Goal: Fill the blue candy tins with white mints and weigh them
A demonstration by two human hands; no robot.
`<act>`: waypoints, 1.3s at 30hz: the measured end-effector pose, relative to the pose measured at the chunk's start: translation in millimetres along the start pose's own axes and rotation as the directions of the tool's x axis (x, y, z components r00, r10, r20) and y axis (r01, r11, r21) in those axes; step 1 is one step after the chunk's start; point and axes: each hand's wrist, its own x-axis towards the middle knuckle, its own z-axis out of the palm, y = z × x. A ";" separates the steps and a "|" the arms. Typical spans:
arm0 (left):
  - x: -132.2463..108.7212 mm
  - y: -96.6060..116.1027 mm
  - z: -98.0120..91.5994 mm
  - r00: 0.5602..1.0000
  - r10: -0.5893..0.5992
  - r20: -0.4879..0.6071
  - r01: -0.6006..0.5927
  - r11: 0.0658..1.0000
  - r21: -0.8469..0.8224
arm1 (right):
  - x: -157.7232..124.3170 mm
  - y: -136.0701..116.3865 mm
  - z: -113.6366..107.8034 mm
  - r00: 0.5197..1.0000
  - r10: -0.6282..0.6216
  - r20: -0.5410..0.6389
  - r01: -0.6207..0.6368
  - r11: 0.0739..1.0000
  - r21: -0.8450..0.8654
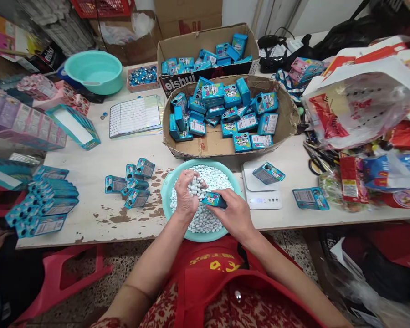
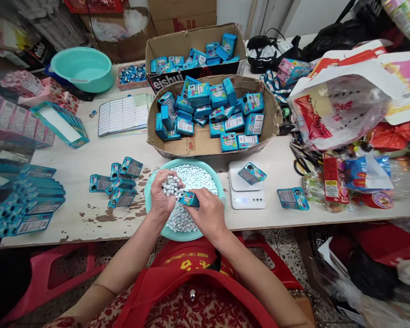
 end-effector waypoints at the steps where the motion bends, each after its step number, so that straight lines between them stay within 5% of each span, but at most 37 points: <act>1: 0.1 1.5 0.8 1.000 0.008 -0.008 -0.008 1.000 -0.003 | 0.6 -1.7 -1.2 1.000 -0.010 -0.020 0.010 1.000 -0.005; 6: 5.2 4.3 6.2 0.995 -0.015 -0.095 0.017 0.999 0.027 | 5.1 -2.4 -2.9 0.997 0.002 -0.072 -0.003 1.000 -0.020; 33: 8.5 0.4 28.3 0.977 0.187 -0.105 -0.174 0.977 0.122 | 9.8 -1.2 -13.1 0.992 -0.001 -0.125 0.017 0.992 0.129; 39: 13.2 -15.6 23.4 0.986 0.059 -0.155 -0.044 0.995 0.094 | 8.5 4.5 -10.0 0.998 0.057 -0.040 -0.055 0.996 0.070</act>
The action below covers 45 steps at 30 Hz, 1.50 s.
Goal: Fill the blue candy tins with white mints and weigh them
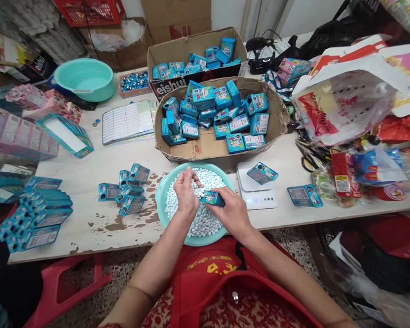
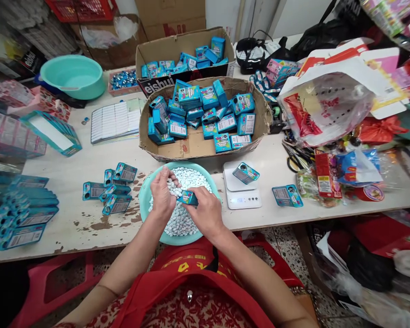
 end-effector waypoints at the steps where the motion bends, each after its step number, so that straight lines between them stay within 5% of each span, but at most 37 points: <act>1: -0.3 -0.1 -0.5 1.000 0.008 0.004 -0.008 1.000 -0.018 | -0.8 -0.4 -1.3 1.000 -0.020 -0.008 0.020 1.000 0.001; 17: -4.1 -3.9 -1.3 0.999 -0.050 0.016 0.050 0.999 0.003 | -2.1 6.8 7.7 0.999 0.041 -0.017 -0.040 0.998 0.056; 23: -13.7 10.1 2.8 0.999 0.009 0.054 -0.008 1.000 -0.018 | -8.3 2.1 -3.3 0.995 -0.025 -0.092 0.041 0.983 0.178; 31: -11.4 9.3 8.4 0.998 -0.012 0.054 0.014 0.999 -0.037 | -8.1 10.2 1.6 0.993 0.040 -0.110 -0.006 0.958 0.288; 35: -7.6 34.4 7.4 0.983 -0.138 0.122 0.158 0.974 -0.164 | -7.2 15.7 -4.6 0.987 0.097 -0.127 -0.031 0.896 0.443; 38: 9.1 38.2 -6.7 0.956 -0.292 0.032 0.291 0.925 -0.244 | -5.6 22.3 -0.6 0.975 0.175 -0.140 -0.077 0.848 0.524; 41: 30.2 16.3 -28.8 0.867 -0.488 -0.101 0.470 0.868 -0.162 | -4.7 25.6 5.3 0.978 0.182 -0.103 -0.097 0.831 0.548; 45: 39.3 -15.9 -49.1 0.796 -0.604 -0.048 0.604 0.797 -0.013 | -12.1 24.8 -2.7 0.984 0.171 -0.045 -0.114 0.808 0.577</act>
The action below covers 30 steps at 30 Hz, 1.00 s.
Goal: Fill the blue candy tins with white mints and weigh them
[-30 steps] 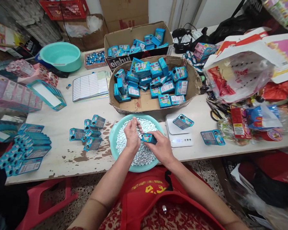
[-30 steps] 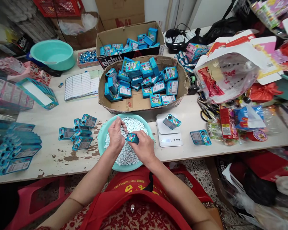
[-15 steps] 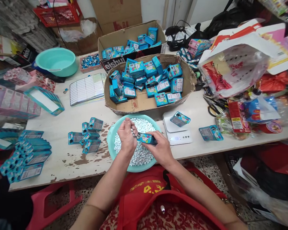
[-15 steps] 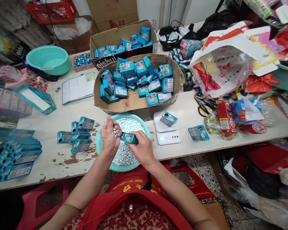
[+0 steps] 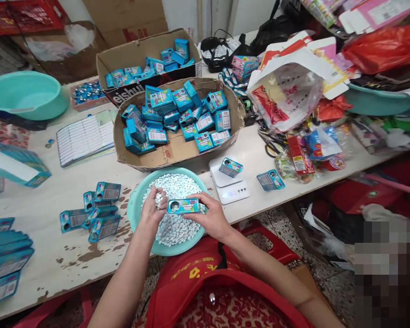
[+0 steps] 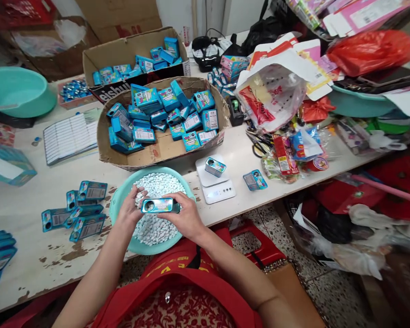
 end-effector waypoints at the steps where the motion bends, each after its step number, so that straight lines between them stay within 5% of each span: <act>1: 1.1 -3.3 -0.7 1.000 -0.018 0.013 0.017 0.999 0.038 | -3.5 -1.9 -5.3 1.000 0.019 -0.008 -0.018 1.000 0.010; 7: -5.7 -4.3 32.6 0.961 -0.132 0.245 0.038 0.935 0.354 | -32.3 2.1 -61.4 0.959 0.203 -0.200 -0.185 0.977 0.103; 14: 12.0 -22.3 98.8 0.916 -0.131 0.380 -0.124 0.807 0.578 | -59.3 33.1 -123.9 0.812 0.296 -0.503 -0.264 0.955 0.136; 16: 20.5 -37.9 117.3 0.877 -0.041 0.478 -0.335 0.662 0.670 | -59.7 42.5 -133.7 0.781 0.297 -0.550 -0.273 0.953 0.127; 19: 36.6 -63.8 143.9 0.736 0.109 0.668 -0.673 0.231 0.703 | -53.7 56.9 -143.3 0.753 0.300 -0.585 -0.290 0.950 0.113; 21: 47.3 -76.7 158.3 0.681 0.115 0.723 -0.725 -0.033 0.688 | -46.1 66.9 -147.6 0.746 0.296 -0.596 -0.290 0.951 0.108; 23: 53.6 -81.5 167.3 0.678 0.104 0.728 -0.714 -0.145 0.685 | -34.7 77.0 -150.3 0.739 0.276 -0.615 -0.275 0.956 0.099; 26: 48.6 -69.5 167.7 0.664 0.184 0.724 -0.721 -0.097 0.686 | -8.1 92.2 -149.4 0.734 0.195 -0.650 -0.196 0.978 0.072; 30: 16.9 -29.7 147.5 0.641 0.348 0.684 -0.753 0.113 0.649 | 41.0 110.9 -140.5 0.787 0.043 -0.616 -0.067 0.998 -0.017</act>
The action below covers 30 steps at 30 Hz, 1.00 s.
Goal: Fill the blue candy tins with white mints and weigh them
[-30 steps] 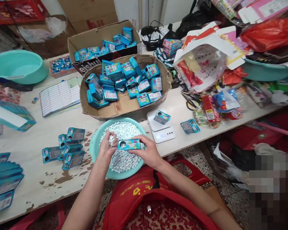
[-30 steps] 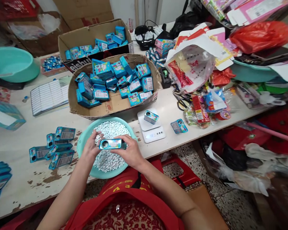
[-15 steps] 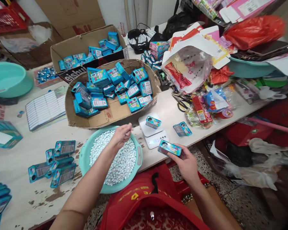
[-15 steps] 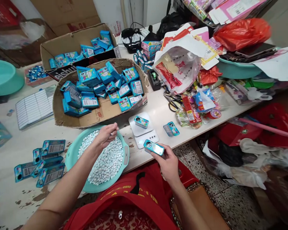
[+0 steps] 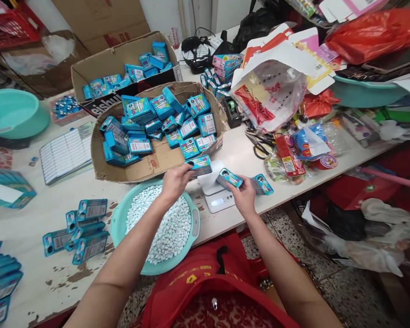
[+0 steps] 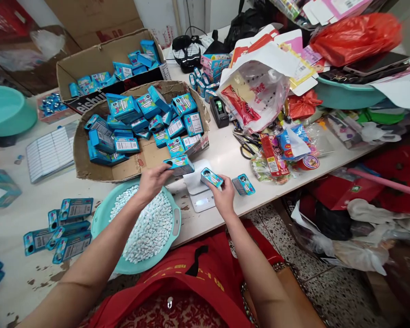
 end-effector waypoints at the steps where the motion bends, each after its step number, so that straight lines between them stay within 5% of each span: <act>1: -8.2 3.9 -12.8 1.000 -0.014 -0.027 0.012 0.999 -0.052 | 7.7 2.2 9.0 0.999 -0.026 0.030 0.027 1.000 -0.014; 4: -38.6 11.8 -41.1 0.995 -0.081 -0.057 0.072 0.988 -0.139 | 21.1 -1.0 25.3 0.990 -0.079 0.116 0.091 0.990 -0.108; 8: -85.2 10.7 -46.5 0.992 -0.128 -0.007 0.123 0.970 -0.208 | -0.2 -31.5 18.6 0.954 -0.280 0.105 0.298 0.922 -0.249; 10: -105.4 6.6 -39.3 0.989 -0.143 0.037 0.148 0.956 -0.252 | -26.1 -50.6 11.9 0.903 -0.334 0.271 0.388 0.904 -0.181; 13: -125.4 -3.6 -26.7 0.980 -0.182 0.079 0.198 0.925 -0.324 | -65.8 -71.8 10.4 0.787 -0.202 0.583 0.316 0.943 -0.100; 16: -131.3 -16.8 -22.1 0.928 -0.373 -0.011 0.309 0.785 -0.537 | -88.0 -84.6 18.1 0.787 -0.086 0.610 0.230 0.960 -0.161; 20: -125.0 -29.5 -28.2 0.789 -0.614 -0.027 0.380 0.521 -0.765 | -95.3 -101.5 31.4 0.773 -0.192 0.605 0.350 0.924 -0.154; 25: -112.0 -36.2 -25.5 0.724 -0.689 -0.026 0.447 0.497 -0.744 | -101.9 -108.4 46.8 0.687 -0.245 0.684 0.512 0.831 -0.217; 30: -109.1 -37.7 -22.6 0.746 -0.666 -0.010 0.423 0.486 -0.764 | -105.2 -109.2 49.7 0.682 -0.255 0.686 0.537 0.812 -0.231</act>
